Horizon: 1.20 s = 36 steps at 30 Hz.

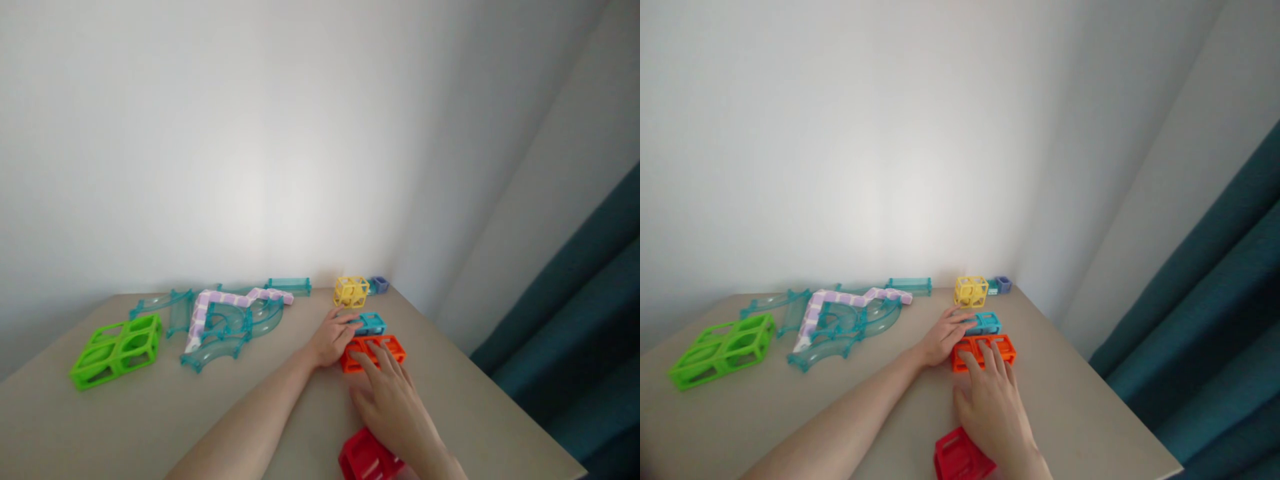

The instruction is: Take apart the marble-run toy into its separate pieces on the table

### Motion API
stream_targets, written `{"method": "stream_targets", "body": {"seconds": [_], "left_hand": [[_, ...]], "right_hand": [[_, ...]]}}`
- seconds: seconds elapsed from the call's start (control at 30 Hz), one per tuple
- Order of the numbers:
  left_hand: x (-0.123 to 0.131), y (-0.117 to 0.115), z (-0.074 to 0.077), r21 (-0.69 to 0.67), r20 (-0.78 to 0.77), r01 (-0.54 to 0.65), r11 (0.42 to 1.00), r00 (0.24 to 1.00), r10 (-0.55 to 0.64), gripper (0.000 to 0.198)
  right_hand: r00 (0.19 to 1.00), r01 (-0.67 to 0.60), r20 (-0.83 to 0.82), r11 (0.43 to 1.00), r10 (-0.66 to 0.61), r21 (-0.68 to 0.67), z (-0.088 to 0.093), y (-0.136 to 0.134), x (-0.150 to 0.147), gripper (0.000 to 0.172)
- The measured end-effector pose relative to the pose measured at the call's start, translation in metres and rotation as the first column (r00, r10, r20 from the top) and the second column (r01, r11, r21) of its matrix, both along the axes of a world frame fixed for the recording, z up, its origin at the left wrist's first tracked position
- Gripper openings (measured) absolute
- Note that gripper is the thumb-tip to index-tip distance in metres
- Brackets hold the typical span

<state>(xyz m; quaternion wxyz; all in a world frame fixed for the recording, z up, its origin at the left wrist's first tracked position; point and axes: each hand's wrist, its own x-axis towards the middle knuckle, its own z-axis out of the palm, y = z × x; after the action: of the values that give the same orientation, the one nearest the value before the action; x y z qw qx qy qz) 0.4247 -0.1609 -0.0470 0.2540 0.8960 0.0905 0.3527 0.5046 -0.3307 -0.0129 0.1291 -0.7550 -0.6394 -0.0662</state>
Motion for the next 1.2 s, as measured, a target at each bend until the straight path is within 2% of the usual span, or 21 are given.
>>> {"method": "stream_targets", "body": {"seconds": [0.2,0.3,0.43,0.57,0.8,1.0,1.13,1.2], "left_hand": [[0.005,-0.002,-0.005,0.099,-0.084,-0.119,0.988,0.988,0.128,0.043],[0.006,-0.002,-0.007,0.1,-0.076,-0.137,0.986,0.987,0.145,0.042],[0.004,-0.002,-0.006,0.091,-0.055,-0.152,0.984,0.986,0.158,0.039],[0.002,-0.003,-0.005,0.089,-0.028,-0.154,0.984,0.987,0.157,0.037],[0.004,0.001,-0.007,0.081,0.009,-0.14,0.987,0.99,0.139,0.034],[0.005,0.003,-0.007,0.09,0.028,-0.115,0.989,0.993,0.113,0.033],[0.005,0.004,-0.006,0.104,0.026,-0.096,0.99,0.995,0.093,0.034],[0.005,0.004,-0.005,0.104,0.025,-0.087,0.991,0.996,0.085,0.034]], "right_hand": [[0.999,-0.011,0.048,1.0,0.01,0.016,-0.008,-0.001,0.006,0.047],[0.989,0.015,0.145,0.994,-0.031,0.11,-0.019,-0.001,0.013,0.05],[0.945,-0.021,0.326,0.983,-0.041,0.185,-0.031,-0.002,0.027,0.034],[0.917,0.015,0.383,0.97,-0.11,0.242,-0.036,0.003,0.042,0.043],[0.914,0.038,0.391,0.983,-0.107,0.182,-0.033,0.014,0.051,0.047],[0.937,0.092,0.317,0.979,-0.147,0.182,-0.031,0.021,0.052,0.045],[0.939,0.068,0.33,0.991,-0.102,0.112,-0.029,0.023,0.053,0.044],[0.939,0.093,0.322,0.991,-0.118,0.093,-0.027,0.025,0.054,0.047]]}}
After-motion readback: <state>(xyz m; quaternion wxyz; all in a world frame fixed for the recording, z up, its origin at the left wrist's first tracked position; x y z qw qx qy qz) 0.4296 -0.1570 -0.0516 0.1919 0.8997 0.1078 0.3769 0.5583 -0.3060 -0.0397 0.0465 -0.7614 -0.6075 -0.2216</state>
